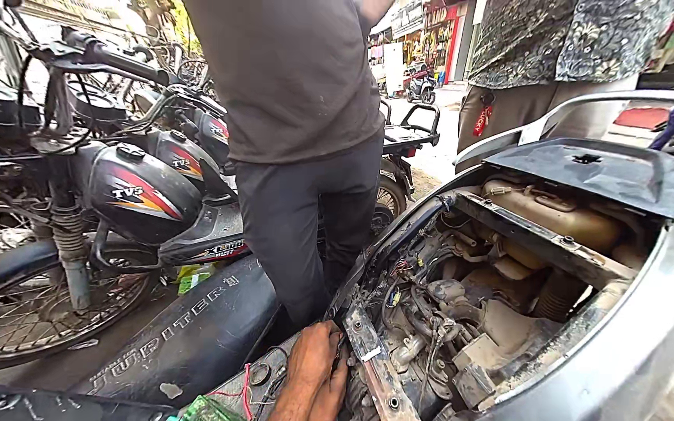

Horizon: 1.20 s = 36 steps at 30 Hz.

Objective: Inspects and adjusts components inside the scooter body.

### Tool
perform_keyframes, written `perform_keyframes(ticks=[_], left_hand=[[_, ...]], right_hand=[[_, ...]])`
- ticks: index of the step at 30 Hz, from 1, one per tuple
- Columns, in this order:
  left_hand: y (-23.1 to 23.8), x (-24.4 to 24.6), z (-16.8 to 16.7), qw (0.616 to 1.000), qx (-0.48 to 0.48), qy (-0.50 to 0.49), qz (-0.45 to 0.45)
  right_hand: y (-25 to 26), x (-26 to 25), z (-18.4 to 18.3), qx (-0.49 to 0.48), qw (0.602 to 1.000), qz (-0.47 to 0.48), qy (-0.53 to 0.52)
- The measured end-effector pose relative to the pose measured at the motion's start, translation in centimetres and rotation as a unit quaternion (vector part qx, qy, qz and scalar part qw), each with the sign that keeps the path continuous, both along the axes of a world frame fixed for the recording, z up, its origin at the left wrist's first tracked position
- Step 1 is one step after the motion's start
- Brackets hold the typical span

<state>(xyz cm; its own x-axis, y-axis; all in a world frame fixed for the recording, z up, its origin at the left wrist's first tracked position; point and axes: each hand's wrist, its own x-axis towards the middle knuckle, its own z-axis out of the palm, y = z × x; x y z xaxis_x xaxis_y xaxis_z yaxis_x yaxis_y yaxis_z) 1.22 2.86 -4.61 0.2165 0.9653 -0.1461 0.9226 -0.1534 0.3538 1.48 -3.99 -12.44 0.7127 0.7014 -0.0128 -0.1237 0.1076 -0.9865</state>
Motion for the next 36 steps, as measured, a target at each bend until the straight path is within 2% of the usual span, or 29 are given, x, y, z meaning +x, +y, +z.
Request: perform_keyframes(ticks=[4,9,12,15,17,20,22,25,28,33,36], left_hand=[[-0.2,-0.9,0.3,1.000,0.012,-0.012,-0.018],[-0.2,-2.0,1.0,0.998,-0.006,-0.048,-0.039],[0.0,-2.0,0.4,0.996,-0.035,-0.059,-0.052],[0.1,-1.8,0.0,0.993,-0.078,-0.070,-0.061],[0.4,-1.7,-0.2,0.990,-0.097,-0.077,-0.064],[0.5,-1.0,-0.2,0.993,-0.092,-0.056,-0.050],[0.3,-0.5,0.2,0.996,-0.074,-0.023,-0.038],[0.7,-0.7,0.2,0.997,-0.059,-0.007,-0.054],[1.4,-1.5,-0.5,0.995,-0.064,-0.032,-0.074],[1.1,-1.5,0.2,0.995,-0.064,-0.016,-0.072],[0.6,-1.7,0.8,0.996,-0.049,-0.012,-0.067]], right_hand=[[-0.6,-0.1,1.2,0.000,0.999,0.024,0.040],[-0.1,0.0,0.2,0.027,0.995,0.032,0.089],[0.3,-0.2,-0.8,0.046,0.996,0.027,0.073],[-1.1,0.6,2.8,0.025,0.994,0.048,0.095],[-1.4,0.7,3.7,0.017,0.994,0.045,0.093],[-0.8,0.1,2.0,0.025,0.996,0.004,0.087],[-0.9,0.1,2.3,0.038,0.993,0.003,0.115],[0.0,-0.1,2.9,0.067,0.977,-0.019,0.204],[0.9,-0.3,3.7,0.036,0.962,-0.056,0.264],[1.8,-0.9,5.6,0.043,0.923,-0.183,0.335],[1.5,-0.5,7.1,0.029,0.902,-0.168,0.397]])
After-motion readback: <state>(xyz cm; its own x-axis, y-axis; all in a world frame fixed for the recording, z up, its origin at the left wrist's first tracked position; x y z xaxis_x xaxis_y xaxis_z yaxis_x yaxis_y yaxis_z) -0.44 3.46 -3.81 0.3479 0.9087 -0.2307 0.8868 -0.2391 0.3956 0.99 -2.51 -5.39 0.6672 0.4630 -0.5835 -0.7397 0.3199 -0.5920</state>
